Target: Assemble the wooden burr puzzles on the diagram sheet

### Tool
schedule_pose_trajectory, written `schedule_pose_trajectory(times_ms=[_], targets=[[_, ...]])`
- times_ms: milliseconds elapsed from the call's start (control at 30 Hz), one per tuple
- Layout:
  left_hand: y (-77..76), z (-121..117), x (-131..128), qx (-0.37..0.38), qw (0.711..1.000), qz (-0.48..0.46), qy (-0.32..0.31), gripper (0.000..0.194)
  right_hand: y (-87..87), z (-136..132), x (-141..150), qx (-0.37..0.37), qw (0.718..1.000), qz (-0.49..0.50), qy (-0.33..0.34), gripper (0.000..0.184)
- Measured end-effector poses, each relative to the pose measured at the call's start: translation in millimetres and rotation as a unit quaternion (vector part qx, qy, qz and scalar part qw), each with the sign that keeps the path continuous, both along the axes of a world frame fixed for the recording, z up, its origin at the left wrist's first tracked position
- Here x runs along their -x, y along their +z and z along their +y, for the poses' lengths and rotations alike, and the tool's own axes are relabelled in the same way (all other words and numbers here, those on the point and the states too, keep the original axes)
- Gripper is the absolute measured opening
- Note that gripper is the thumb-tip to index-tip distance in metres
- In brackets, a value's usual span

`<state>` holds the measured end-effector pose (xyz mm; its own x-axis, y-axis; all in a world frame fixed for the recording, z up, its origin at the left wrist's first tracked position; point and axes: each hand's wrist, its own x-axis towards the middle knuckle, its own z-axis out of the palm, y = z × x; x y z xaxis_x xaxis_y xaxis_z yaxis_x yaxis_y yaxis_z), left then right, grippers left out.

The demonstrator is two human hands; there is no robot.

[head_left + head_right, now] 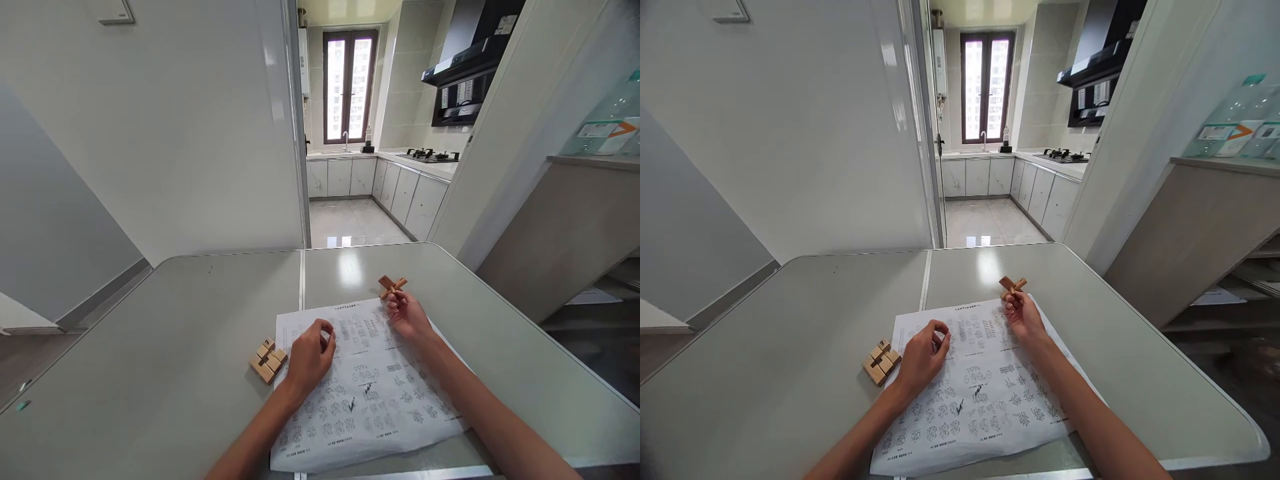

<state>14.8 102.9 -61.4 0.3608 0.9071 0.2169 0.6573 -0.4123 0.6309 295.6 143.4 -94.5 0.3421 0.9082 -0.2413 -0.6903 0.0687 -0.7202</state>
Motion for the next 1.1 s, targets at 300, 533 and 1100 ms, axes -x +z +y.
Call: schedule_pose_trajectory(times_ms=[300,533,1100], targets=[[0.1,1,-1,0.011,1.000,-0.013,0.002,0.014,4.3,-8,17,-0.019,0.996,-0.088,0.028,0.026],[3.3,-3,-2,-0.015,1.000,-0.001,-0.024,0.011,12.3,-32,54,-0.028,0.953,-0.263,0.146,0.028],[-6.2,-27,110,-0.139,0.971,0.141,0.130,0.067,13.7,-45,67,-0.100,0.773,-0.597,0.190,0.028]])
